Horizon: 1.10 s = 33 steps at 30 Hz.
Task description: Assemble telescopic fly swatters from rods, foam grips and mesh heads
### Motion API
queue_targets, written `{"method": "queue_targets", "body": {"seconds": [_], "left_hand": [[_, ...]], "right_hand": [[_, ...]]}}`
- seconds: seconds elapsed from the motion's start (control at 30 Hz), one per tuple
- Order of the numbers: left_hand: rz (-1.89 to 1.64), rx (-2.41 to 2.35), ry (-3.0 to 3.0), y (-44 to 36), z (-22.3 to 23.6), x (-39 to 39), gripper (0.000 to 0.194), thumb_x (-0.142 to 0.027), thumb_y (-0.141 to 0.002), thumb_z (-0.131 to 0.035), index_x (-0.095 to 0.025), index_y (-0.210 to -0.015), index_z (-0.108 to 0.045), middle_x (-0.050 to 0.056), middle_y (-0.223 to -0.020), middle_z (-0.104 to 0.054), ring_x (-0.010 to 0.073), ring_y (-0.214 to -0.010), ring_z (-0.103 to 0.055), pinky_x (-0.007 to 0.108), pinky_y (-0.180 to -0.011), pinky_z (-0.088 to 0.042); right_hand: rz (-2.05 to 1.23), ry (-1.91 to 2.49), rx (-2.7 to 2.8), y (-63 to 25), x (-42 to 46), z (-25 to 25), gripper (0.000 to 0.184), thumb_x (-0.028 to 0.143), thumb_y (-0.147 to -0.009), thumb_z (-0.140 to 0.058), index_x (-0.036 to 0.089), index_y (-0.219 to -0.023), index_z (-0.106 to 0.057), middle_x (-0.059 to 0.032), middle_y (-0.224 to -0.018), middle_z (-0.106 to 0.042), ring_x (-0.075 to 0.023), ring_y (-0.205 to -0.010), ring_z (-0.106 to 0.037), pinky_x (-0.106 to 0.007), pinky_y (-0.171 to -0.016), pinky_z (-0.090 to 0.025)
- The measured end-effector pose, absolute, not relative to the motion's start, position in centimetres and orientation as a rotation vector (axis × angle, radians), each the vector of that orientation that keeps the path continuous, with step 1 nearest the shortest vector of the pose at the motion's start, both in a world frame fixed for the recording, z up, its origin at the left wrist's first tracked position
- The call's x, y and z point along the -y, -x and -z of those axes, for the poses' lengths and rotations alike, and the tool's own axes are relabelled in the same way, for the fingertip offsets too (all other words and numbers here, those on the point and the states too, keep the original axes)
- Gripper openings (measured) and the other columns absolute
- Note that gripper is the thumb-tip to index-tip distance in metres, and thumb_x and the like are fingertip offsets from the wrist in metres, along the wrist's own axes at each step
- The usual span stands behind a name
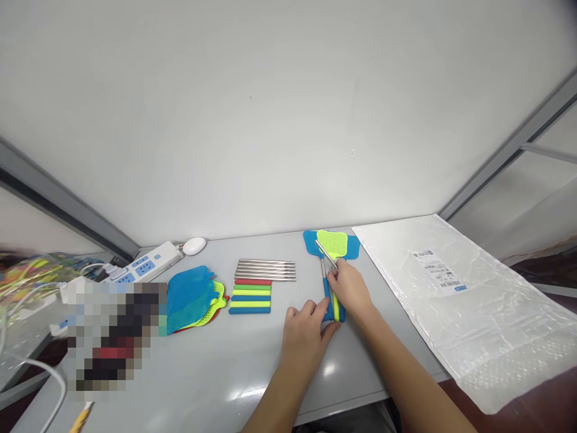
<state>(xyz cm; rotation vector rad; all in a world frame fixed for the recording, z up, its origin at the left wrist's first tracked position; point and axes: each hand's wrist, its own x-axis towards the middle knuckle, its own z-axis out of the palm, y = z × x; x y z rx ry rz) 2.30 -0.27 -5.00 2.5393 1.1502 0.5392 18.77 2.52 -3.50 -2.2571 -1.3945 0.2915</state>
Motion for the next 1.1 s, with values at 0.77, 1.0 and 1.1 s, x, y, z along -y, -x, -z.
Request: {"method": "queue_targets", "body": {"seconds": [0.77, 1.0, 1.1], "left_hand": [[-0.966, -1.172, -2.108, 0.5, 2.7, 0.9, 0.033, -0.028, -0.099, -0.033, -0.020, -0.122, -0.055, 0.009, -0.108, -0.055, 0.0214, -0.099, -0.057, 0.036, -0.083, -0.049], [-0.891, -1.180, -2.391, 6.1, 3.7, 0.4, 0.033, -0.029, -0.099, -0.039, -0.022, -0.126, -0.057, 0.005, -0.089, -0.061, 0.0197, -0.085, -0.057, 0.033, -0.076, -0.047], [-0.876, -1.217, -2.402, 8.1, 3.9, 1.1, 0.034, -0.030, -0.099, -0.040, -0.021, -0.127, -0.057, 0.004, -0.084, -0.059, 0.0182, -0.079, -0.056, 0.030, -0.071, -0.046]], "right_hand": [[-0.152, 1.743, 1.452, -18.7, 4.1, 3.9, 0.030, 0.036, -0.099, -0.036, 0.020, -0.084, -0.058, 0.0000, -0.071, -0.051, -0.0145, -0.063, -0.048, -0.027, -0.059, -0.037], [-0.068, 1.633, 1.763, -17.6, 6.7, 4.8, 0.021, 0.030, -0.095, -0.050, 0.022, -0.102, -0.069, -0.0042, -0.078, -0.059, -0.0181, -0.071, -0.048, -0.032, -0.068, -0.036], [-0.051, 1.588, 1.829, -16.9, 7.3, 5.1, 0.019, 0.024, -0.095, -0.048, 0.019, -0.097, -0.066, -0.0048, -0.080, -0.058, -0.0179, -0.072, -0.049, -0.032, -0.068, -0.037]]}}
